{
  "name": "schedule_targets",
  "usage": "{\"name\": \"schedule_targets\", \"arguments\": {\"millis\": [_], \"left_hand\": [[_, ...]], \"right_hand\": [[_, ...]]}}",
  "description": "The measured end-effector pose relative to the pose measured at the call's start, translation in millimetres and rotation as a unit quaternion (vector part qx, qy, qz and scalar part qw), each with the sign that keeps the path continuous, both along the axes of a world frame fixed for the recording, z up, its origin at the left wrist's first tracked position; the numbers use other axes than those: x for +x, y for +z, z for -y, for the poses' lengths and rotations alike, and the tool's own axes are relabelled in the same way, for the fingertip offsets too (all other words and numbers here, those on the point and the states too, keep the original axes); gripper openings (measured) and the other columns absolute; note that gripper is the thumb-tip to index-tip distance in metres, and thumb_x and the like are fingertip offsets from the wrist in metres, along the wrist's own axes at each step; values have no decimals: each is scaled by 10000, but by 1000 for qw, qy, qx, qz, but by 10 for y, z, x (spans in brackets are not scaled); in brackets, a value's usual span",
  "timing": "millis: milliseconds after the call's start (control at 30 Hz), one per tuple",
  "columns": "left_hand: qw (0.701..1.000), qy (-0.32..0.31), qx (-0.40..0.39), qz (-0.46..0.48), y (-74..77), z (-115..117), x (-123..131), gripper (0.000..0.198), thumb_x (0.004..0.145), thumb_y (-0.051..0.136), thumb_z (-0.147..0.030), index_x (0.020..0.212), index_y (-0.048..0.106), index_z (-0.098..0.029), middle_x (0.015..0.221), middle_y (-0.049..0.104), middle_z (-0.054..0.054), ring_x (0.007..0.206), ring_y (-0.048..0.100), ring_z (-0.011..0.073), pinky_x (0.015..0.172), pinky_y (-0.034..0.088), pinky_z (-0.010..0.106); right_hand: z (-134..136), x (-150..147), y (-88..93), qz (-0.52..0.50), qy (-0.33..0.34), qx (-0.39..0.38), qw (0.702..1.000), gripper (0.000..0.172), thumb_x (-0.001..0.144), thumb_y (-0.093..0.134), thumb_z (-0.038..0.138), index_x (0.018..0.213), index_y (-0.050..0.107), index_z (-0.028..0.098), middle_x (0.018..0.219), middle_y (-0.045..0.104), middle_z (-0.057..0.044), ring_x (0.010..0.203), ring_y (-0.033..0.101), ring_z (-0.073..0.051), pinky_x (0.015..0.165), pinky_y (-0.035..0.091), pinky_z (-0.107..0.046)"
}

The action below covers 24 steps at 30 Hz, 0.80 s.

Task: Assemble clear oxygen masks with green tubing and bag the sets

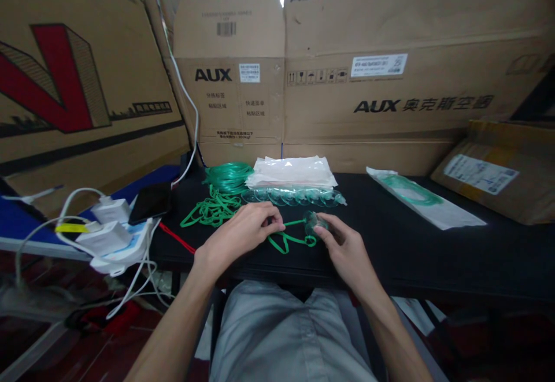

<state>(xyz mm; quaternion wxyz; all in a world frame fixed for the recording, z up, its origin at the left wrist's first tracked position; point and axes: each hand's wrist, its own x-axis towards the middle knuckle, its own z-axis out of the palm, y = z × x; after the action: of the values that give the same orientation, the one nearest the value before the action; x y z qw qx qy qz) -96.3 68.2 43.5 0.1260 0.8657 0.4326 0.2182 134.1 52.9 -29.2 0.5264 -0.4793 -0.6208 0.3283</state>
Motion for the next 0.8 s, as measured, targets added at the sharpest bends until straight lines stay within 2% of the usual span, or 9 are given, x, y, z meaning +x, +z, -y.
{"name": "schedule_targets", "arguments": {"millis": [233, 333, 467, 567, 667, 733, 800], "left_hand": [[999, -3, 33, 20, -26, 18, 176, 234, 961, 627, -391, 1063, 739, -213, 1037, 732, 28, 950, 669, 197, 835, 448, 276], [999, -15, 38, 7, -19, 29, 217, 197, 981, 603, -338, 999, 748, -207, 996, 743, 21, 951, 678, 195, 869, 441, 280], [999, -18, 27, 2, -46, 13, 191, 187, 986, 594, -320, 967, 740, -204, 971, 739, 14, 934, 673, 187, 840, 442, 263], [1000, -4, 20, -13, -79, -31, 107, 182, 977, 605, -321, 951, 741, -203, 953, 739, 17, 900, 669, 189, 786, 438, 257], [999, 29, 22, -4, -76, -61, 38, 168, 966, 621, -301, 924, 750, -202, 939, 746, 15, 861, 666, 184, 735, 421, 250], [999, 29, 27, 31, -53, -50, 50, 166, 968, 619, -300, 942, 755, -208, 951, 751, 3, 849, 663, 168, 739, 418, 241], [998, 4, 25, 66, -35, -20, 115, 171, 968, 622, -316, 963, 758, -212, 936, 750, -9, 816, 654, 151, 736, 418, 232]], "right_hand": [[51, -25, 72, 4, 54, -1, 999, 322, 879, 674, 407, 1131, 714, 210, 1152, 737, -71, 1020, 686, -258, 821, 553, -328], [63, -35, 95, 2, 61, 2, 998, 303, 884, 667, 389, 1125, 714, 212, 1158, 735, -65, 1054, 677, -256, 845, 547, -321], [40, -23, 55, 4, 49, 7, 999, 291, 895, 643, 383, 1119, 711, 210, 1162, 727, -68, 1066, 660, -253, 858, 527, -317], [-1, 25, -2, 3, -25, 15, 1000, 339, 897, 625, 433, 1121, 690, 187, 1028, 729, -75, 891, 655, -232, 752, 506, -314], [-26, 64, -29, -15, -99, 19, 995, 414, 884, 619, 507, 1118, 668, 169, 855, 685, -48, 672, 561, -181, 614, 444, -294], [-20, 59, -21, -23, -82, 11, 996, 441, 870, 635, 528, 1121, 665, 167, 849, 668, -40, 629, 518, -157, 587, 421, -283], [1, 35, 4, -25, -47, 6, 999, 456, 860, 653, 533, 1132, 665, 167, 871, 662, -40, 624, 508, -147, 586, 419, -277]]}}
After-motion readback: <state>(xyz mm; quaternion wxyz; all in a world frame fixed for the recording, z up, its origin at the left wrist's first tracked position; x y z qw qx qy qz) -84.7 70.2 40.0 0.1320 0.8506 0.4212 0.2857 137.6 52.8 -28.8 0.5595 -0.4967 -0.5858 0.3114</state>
